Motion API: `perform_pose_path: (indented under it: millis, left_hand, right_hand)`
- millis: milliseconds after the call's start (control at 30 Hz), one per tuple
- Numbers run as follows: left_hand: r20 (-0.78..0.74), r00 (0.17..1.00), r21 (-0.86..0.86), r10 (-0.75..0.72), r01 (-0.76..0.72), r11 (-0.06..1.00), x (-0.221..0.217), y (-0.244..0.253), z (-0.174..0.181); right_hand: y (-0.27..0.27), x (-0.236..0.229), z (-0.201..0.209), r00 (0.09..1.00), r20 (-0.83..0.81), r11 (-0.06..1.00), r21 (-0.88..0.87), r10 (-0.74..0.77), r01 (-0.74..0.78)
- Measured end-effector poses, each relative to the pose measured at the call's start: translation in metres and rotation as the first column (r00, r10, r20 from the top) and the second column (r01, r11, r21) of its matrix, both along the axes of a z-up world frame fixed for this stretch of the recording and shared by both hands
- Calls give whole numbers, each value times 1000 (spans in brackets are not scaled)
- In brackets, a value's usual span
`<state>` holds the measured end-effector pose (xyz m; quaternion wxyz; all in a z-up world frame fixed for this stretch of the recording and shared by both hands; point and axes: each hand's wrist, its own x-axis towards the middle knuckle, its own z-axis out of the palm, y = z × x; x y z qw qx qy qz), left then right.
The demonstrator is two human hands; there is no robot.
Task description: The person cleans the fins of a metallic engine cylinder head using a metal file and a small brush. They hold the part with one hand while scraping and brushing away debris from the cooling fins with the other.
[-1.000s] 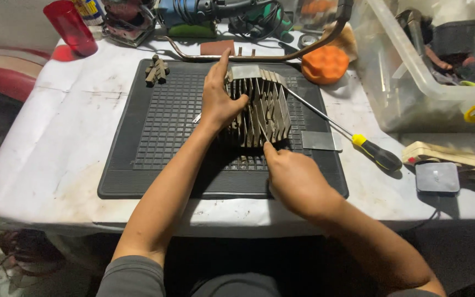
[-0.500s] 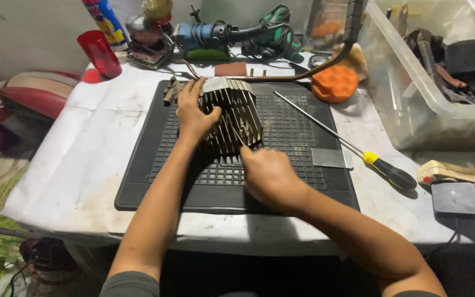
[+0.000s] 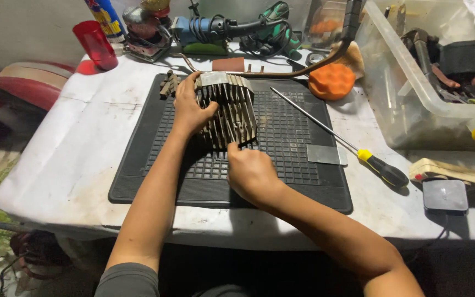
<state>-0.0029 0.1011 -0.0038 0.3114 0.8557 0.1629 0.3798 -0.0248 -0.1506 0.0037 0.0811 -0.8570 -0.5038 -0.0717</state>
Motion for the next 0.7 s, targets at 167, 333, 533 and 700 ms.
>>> perform_pose_path:
  millis: [167,333,533,700]
  left_hand:
    - [40,999,31,-10,9,999,1,3,3]
    - [32,999,48,-5,4,999,1,0,-4]
    - [32,999,31,-3,2,1000,-5,-4,-5]
    - [12,1000,18,-10,10,1000,-6,-6,2]
  right_hand:
    - [-2,-22,-2,927,374,993,116,-33,-12]
    - [6,-2,-15,957,290,978,205,-22,-39]
    - [2,-4,-7,973,229,993,113,2,-29]
    - [-15,-25,-1,964,265,996,80,10,-32]
